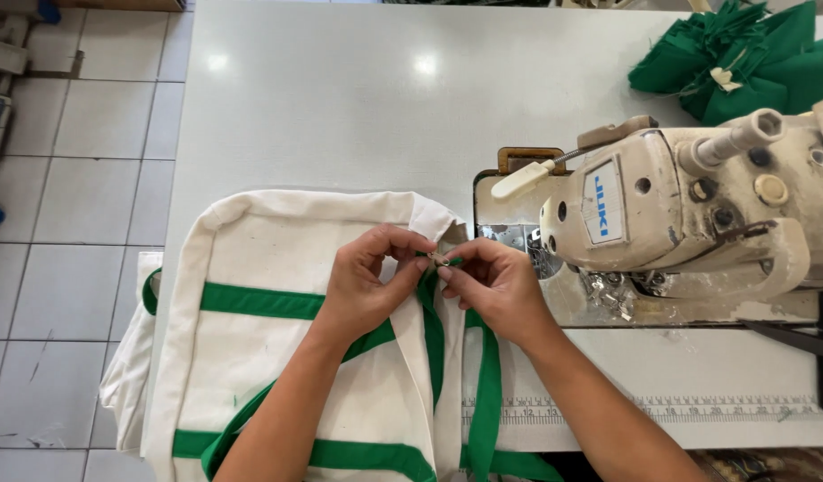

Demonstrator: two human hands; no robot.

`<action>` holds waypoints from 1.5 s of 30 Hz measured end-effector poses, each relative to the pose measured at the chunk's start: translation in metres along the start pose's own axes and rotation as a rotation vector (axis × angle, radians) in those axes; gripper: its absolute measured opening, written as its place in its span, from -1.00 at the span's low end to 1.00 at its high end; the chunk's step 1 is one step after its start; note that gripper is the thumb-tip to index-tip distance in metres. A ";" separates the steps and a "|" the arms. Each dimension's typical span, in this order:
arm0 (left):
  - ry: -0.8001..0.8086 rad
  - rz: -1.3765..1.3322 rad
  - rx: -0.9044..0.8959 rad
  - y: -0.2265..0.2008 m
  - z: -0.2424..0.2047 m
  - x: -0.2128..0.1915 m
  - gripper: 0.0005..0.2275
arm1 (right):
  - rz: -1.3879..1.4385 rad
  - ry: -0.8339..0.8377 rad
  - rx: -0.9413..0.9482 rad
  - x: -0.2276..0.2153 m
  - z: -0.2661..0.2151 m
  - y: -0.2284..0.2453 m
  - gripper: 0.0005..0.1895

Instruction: Trimming excess threads and adjusting the straps of a canvas tote bag at a workstation

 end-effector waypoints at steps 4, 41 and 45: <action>0.019 -0.011 -0.024 0.007 0.000 -0.001 -0.81 | 0.184 -0.015 -0.005 0.002 -0.001 0.004 -0.83; 0.222 0.086 -0.088 -0.011 -0.002 0.002 -0.85 | 0.161 0.240 -0.026 -0.006 0.002 0.011 -0.89; 0.237 0.073 -0.098 -0.012 -0.003 0.004 -0.85 | 0.090 0.294 -0.037 -0.009 0.005 0.014 -0.91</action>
Point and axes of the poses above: each hand's wrist, its own z-axis towards the middle knuckle, its own x-axis out of the palm, y = z × x, the point moved 3 cm from there along z, towards the middle knuckle, and after that the axes turned 13 degrees about -x, right-handed, at the moved point
